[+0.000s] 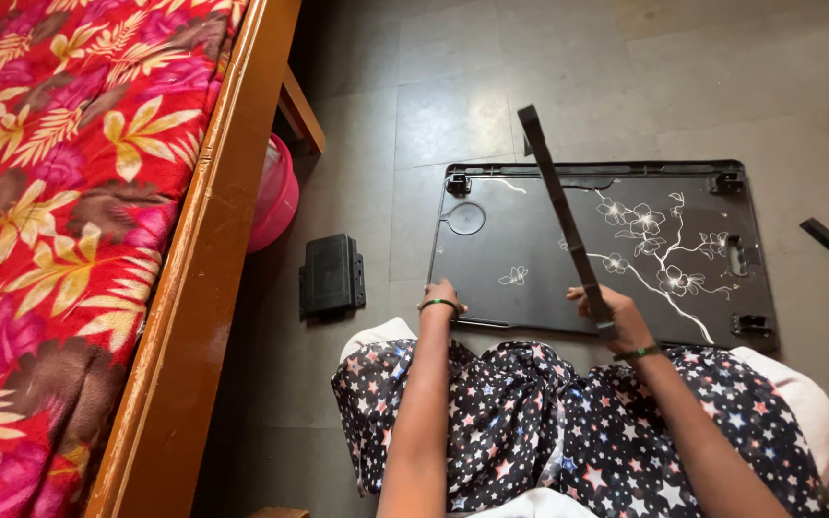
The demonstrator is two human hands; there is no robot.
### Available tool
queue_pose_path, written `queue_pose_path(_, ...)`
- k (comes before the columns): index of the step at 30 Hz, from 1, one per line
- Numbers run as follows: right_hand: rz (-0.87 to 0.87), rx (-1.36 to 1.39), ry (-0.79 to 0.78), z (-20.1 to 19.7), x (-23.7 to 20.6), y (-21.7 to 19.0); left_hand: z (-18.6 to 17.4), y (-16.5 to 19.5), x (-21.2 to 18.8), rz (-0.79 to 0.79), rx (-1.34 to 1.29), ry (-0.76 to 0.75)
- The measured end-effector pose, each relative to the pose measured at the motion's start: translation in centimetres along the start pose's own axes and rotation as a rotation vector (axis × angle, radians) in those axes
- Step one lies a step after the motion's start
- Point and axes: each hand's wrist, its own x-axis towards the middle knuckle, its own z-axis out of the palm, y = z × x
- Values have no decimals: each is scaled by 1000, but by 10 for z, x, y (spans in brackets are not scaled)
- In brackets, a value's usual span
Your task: The person sits on the floor with a folding study table across their lap and uses a screwdriver to unscrew and remove the leg frame from the tabletop. They then align the leg frame back onto the table and begin driving the screws back in by hand and with the screwdriver.
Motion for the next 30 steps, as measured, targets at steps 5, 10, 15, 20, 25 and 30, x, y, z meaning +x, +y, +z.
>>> queue_pose_path(5,-43,-301,-28,-8,-7,7,12,5,-1,150,216,425)
queue_pose_path(10,-133,-349,-31,-17,-6,11,11,3,0,326,289,441)
queue_pose_path(15,-72,-21,-33,-17,-2,21,32,8,-3,512,506,667)
queue_pose_path(20,9,69,-82,-28,-6,25,61,27,-3,665,537,698)
queue_pose_path(25,-29,-81,-51,-35,-7,22,75,52,-5,794,293,420)
queue_pose_path(30,-105,-105,-73,-31,-4,25,80,56,-6,884,66,286)
